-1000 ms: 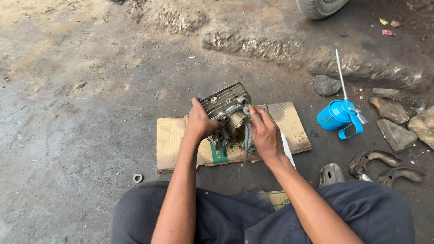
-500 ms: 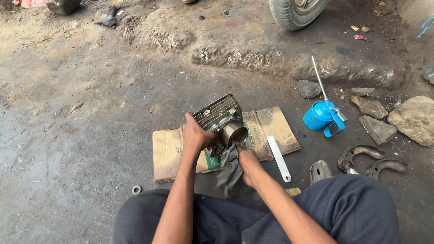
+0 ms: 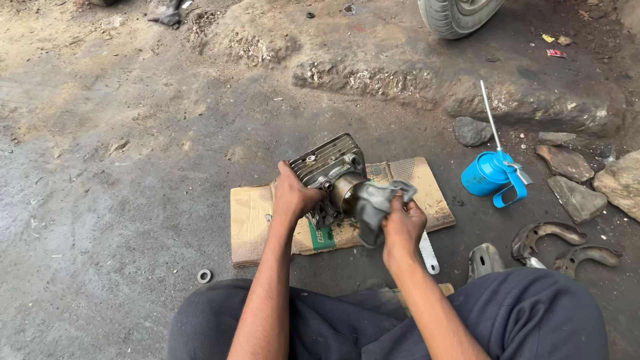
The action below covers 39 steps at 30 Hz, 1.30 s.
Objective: The person sits on the ground and cleans a metal engine cylinder block. They use a blue oil can to spray liquid into the cylinder bore and then wipe the interior and exterior surfaces with a dark cloth. The person rotates the block to access different sides and continues wiping until the end of the clip.
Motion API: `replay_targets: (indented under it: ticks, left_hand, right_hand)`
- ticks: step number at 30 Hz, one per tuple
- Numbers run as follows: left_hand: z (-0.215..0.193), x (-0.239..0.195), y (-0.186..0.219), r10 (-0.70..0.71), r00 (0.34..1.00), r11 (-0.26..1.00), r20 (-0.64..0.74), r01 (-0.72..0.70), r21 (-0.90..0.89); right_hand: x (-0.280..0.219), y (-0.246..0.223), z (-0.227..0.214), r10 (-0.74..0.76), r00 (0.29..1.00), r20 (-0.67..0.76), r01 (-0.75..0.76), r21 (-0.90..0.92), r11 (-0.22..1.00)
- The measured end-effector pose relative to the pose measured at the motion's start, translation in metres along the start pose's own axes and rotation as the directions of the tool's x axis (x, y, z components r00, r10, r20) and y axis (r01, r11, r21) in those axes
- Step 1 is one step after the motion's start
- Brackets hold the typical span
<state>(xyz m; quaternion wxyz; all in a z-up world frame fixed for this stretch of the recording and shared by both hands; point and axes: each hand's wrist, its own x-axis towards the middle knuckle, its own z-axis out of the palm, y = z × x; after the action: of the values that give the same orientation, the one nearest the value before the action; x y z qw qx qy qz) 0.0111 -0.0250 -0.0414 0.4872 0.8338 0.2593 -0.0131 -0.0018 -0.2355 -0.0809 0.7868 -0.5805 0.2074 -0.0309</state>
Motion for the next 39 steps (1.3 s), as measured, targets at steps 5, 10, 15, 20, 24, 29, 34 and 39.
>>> replay_targets:
  ticks: [5,10,15,20,24,29,34,39]
  left_hand:
    - [0.006,0.002,-0.011,0.126,0.99,0.992,-0.069,-0.124,0.032]
    - [0.008,0.008,-0.018,0.082,0.997,0.996,-0.017,-0.081,0.039]
    - [0.007,0.013,-0.017,0.087,0.995,0.996,-0.039,-0.086,0.029]
    - [0.003,0.016,-0.017,0.039,0.999,0.999,0.001,-0.039,0.022]
    - [-0.004,0.016,-0.005,-0.083,0.993,0.996,0.083,0.086,-0.032]
    - [-0.009,0.017,-0.004,-0.114,0.987,0.993,0.117,0.111,0.027]
    - [0.012,0.015,-0.024,0.121,0.991,0.993,-0.055,-0.12,0.02]
    - [0.018,0.022,-0.027,0.05,0.999,0.998,0.011,-0.05,0.036]
  right_hand:
    - [-0.039,0.005,0.033,-0.157,0.971,0.178,0.158,0.012,0.987]
    - [-0.05,0.019,0.045,-0.419,0.84,0.344,0.459,-0.039,0.888]
    - [-0.045,0.024,0.028,-0.498,0.679,0.539,0.723,-0.377,0.579]
    - [-0.028,-0.008,0.002,-0.363,0.19,0.912,0.96,-0.25,-0.125]
    - [-0.017,-0.064,-0.016,-0.148,0.28,0.948,0.898,-0.314,-0.307]
    - [-0.03,-0.07,0.0,-0.391,0.417,0.821,0.897,-0.442,0.03]
    - [-0.029,-0.041,0.042,-0.499,0.008,0.867,0.947,-0.167,-0.275]
    - [-0.013,-0.032,0.034,-0.5,0.198,0.843,0.95,-0.29,-0.112]
